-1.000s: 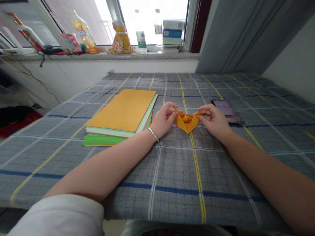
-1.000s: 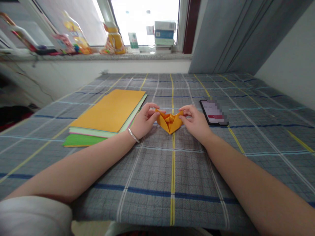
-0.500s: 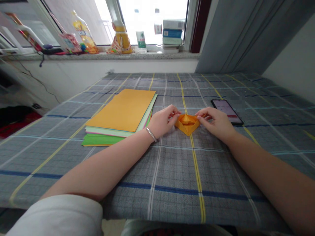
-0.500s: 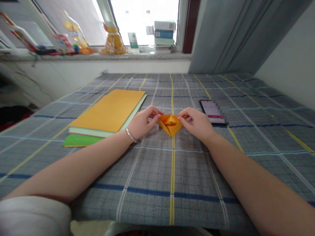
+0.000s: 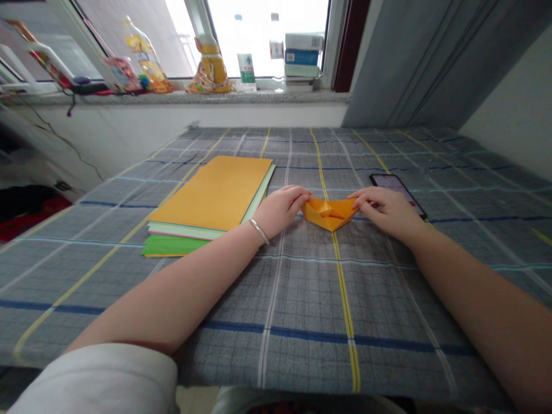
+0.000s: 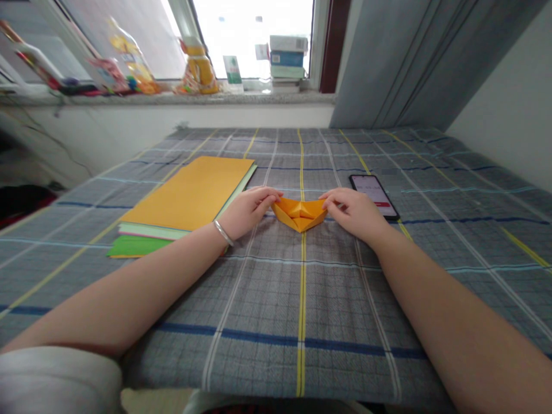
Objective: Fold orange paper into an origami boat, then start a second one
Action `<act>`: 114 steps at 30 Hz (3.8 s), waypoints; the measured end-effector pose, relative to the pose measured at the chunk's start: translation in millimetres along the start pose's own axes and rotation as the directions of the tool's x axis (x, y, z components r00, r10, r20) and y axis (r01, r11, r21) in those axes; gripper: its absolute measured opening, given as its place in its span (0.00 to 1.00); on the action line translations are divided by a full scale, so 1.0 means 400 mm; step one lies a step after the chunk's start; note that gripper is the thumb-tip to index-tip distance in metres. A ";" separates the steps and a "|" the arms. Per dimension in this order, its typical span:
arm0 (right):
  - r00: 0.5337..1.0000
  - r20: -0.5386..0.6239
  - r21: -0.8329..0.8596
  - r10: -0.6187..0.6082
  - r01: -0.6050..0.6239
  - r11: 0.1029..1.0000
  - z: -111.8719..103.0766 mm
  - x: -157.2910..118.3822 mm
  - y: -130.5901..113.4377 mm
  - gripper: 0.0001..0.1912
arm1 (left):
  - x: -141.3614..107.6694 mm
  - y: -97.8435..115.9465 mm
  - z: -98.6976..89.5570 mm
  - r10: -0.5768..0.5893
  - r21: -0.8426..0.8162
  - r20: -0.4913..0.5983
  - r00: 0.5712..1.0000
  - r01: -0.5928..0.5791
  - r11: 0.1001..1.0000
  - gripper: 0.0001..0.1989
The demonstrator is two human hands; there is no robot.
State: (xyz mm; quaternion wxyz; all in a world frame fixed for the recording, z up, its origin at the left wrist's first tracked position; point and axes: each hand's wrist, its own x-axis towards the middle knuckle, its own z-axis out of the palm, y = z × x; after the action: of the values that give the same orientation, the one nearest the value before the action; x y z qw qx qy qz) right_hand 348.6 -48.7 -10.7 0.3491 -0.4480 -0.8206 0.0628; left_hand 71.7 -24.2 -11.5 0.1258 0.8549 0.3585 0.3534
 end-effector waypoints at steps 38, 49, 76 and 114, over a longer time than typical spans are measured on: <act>0.580 0.373 0.229 0.724 -0.814 0.535 0.016 0.026 -0.016 0.14 | 0.023 0.012 0.008 -0.703 -0.306 0.220 0.676 0.732 0.608 0.08; 0.760 0.201 -0.316 0.618 -0.546 0.776 0.025 0.019 -0.026 0.16 | 0.011 -0.004 0.032 -0.526 0.033 0.114 0.843 0.526 0.850 0.04; 0.986 0.080 -0.019 -0.146 0.148 0.989 0.020 0.005 -0.006 0.12 | -0.006 0.019 -0.007 0.115 0.382 0.208 0.971 -0.189 0.905 0.18; 0.886 0.292 -0.397 0.359 -0.229 0.889 0.058 0.023 -0.021 0.21 | -0.011 0.036 0.057 -0.167 0.551 0.171 0.971 0.046 0.833 0.21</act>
State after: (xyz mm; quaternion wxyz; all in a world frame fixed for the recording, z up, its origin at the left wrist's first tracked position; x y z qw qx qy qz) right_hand 324.9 -41.7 -19.8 0.0943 -0.6050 -0.7892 0.0487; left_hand 92.8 -36.8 -23.5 -0.0645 0.8666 0.4756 0.1364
